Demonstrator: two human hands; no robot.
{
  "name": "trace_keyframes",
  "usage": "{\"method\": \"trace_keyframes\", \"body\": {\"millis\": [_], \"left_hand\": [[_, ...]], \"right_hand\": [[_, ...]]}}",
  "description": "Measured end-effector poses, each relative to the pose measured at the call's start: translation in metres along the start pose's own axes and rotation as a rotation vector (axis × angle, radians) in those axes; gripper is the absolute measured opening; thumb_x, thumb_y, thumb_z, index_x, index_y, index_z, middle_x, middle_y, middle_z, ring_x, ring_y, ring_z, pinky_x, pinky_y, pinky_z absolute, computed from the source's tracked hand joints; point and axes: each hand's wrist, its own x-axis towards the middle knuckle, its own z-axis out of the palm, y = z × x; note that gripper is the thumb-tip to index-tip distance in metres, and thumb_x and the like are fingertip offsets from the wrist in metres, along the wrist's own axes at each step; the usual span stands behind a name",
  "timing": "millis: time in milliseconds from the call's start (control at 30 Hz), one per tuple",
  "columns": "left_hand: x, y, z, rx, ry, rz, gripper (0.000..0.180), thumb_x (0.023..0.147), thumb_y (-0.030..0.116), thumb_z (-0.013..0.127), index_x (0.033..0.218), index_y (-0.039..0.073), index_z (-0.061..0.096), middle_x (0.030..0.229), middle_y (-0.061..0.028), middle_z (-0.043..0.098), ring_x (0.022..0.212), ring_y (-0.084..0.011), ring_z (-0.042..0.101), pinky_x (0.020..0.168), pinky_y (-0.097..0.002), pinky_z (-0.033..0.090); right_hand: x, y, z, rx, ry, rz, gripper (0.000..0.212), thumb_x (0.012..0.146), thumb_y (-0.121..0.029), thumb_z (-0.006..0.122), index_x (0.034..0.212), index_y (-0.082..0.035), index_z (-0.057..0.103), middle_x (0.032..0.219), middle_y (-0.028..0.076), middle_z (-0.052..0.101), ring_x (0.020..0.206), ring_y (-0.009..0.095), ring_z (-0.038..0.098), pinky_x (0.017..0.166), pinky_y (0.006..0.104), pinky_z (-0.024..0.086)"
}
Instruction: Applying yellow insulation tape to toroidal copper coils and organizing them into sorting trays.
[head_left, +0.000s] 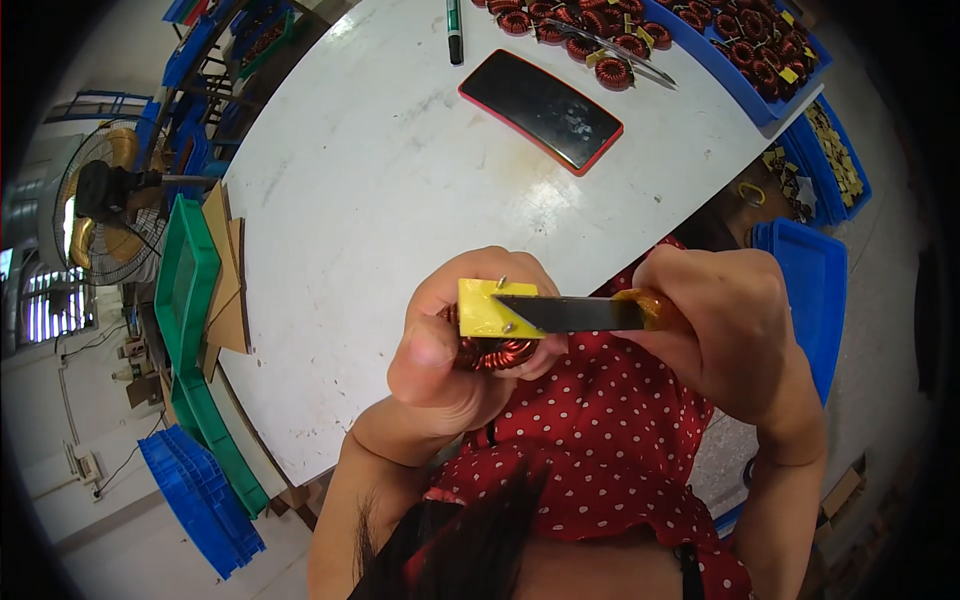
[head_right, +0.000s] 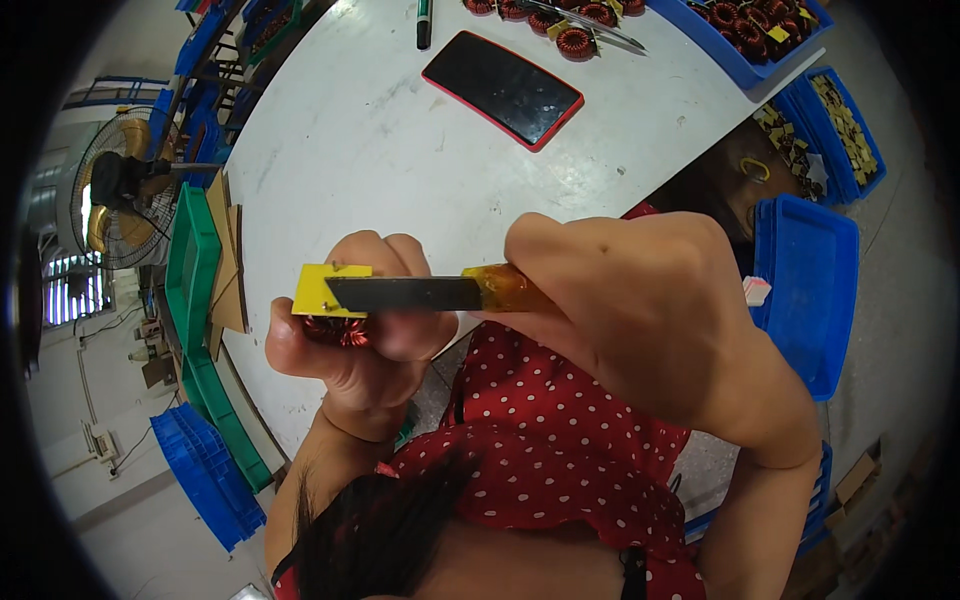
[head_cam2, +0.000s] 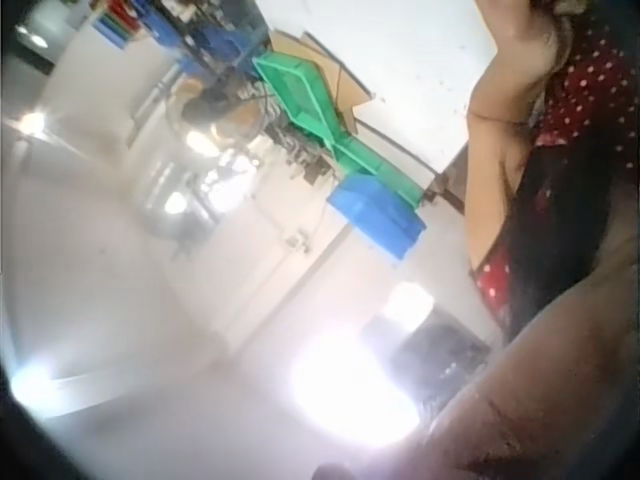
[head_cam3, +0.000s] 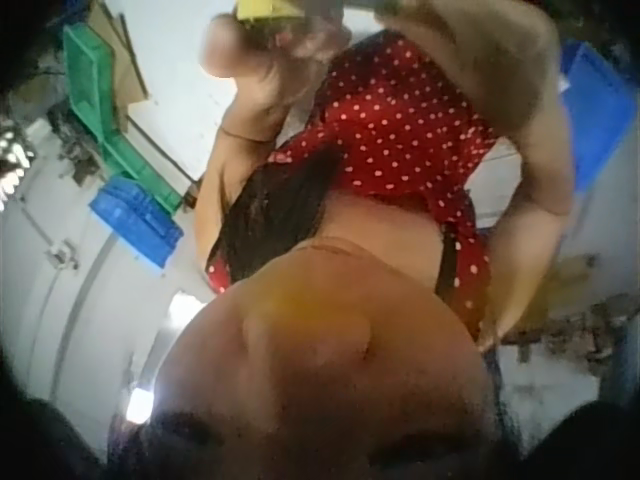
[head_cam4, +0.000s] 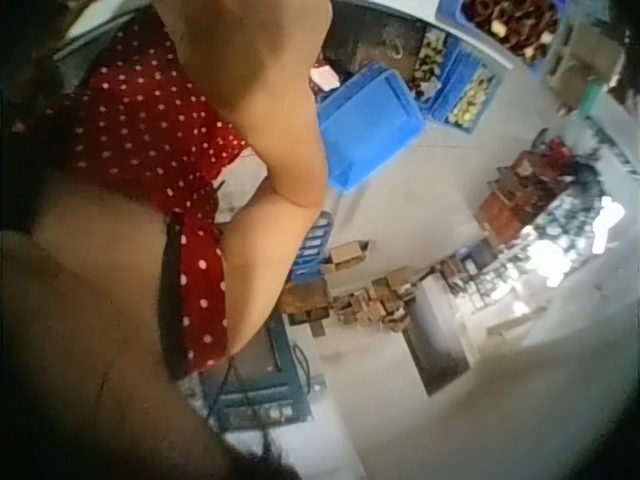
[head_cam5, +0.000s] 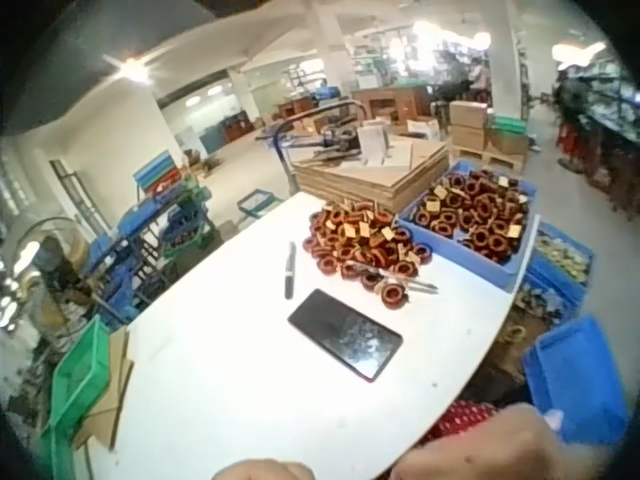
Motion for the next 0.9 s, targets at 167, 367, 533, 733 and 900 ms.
{"method": "trace_keyframes", "body": {"millis": [167,367,533,733,900], "left_hand": [[0.0,0.0,0.001,-0.001,0.039,-0.027,0.07,0.078,0.065,0.051,0.09,-0.004,0.053,0.075,-0.0107,0.055,0.054,-0.01,0.042,0.047,-0.0227,0.031],[0.001,-0.001,0.004,-0.108,0.051,-0.071,0.068,0.078,0.068,0.05,0.083,0.0,0.051,0.073,-0.0063,0.051,0.052,-0.0063,0.035,0.043,-0.0207,0.026],[-0.003,-0.001,0.014,-0.139,0.201,-0.129,0.065,0.08,0.07,0.047,0.079,0.004,0.048,0.074,-0.0018,0.045,0.051,-0.0039,0.032,0.04,-0.0167,0.023],[-0.003,0.002,0.013,-0.136,0.07,-0.233,0.061,0.081,0.068,0.047,0.076,0.007,0.047,0.066,-0.0007,0.044,0.045,-0.0031,0.029,0.036,-0.0173,0.021],[-0.004,0.005,0.012,-0.263,0.069,-0.223,0.059,0.084,0.064,0.046,0.072,0.006,0.046,0.062,-0.0004,0.043,0.041,-0.002,0.026,0.034,-0.0157,0.022]], "right_hand": [[-0.002,-0.001,-0.001,-0.102,0.029,0.011,0.026,0.064,-0.015,0.073,0.076,-0.003,0.054,0.059,0.01,0.05,0.051,0.027,0.053,0.047,0.0314,0.039],[-0.002,0.003,0.024,-0.174,0.296,-0.063,0.023,0.068,-0.019,0.071,0.073,-0.011,0.05,0.054,0.002,0.044,0.042,0.018,0.049,0.038,0.0288,0.036],[-0.007,0.002,0.025,-0.211,0.238,-0.034,0.025,0.062,-0.013,0.072,0.078,-0.006,0.053,0.063,0.008,0.051,0.051,0.026,0.053,0.045,0.0318,0.04],[-0.003,0.003,0.021,-0.324,0.277,0.042,0.023,0.065,-0.009,0.072,0.078,-0.002,0.054,0.064,0.012,0.052,0.055,0.029,0.054,0.049,0.0344,0.04],[0.0,0.008,0.015,-0.214,0.261,0.043,0.02,0.07,-0.013,0.071,0.077,-0.003,0.055,0.06,0.011,0.051,0.053,0.029,0.053,0.048,0.0332,0.039]]}}
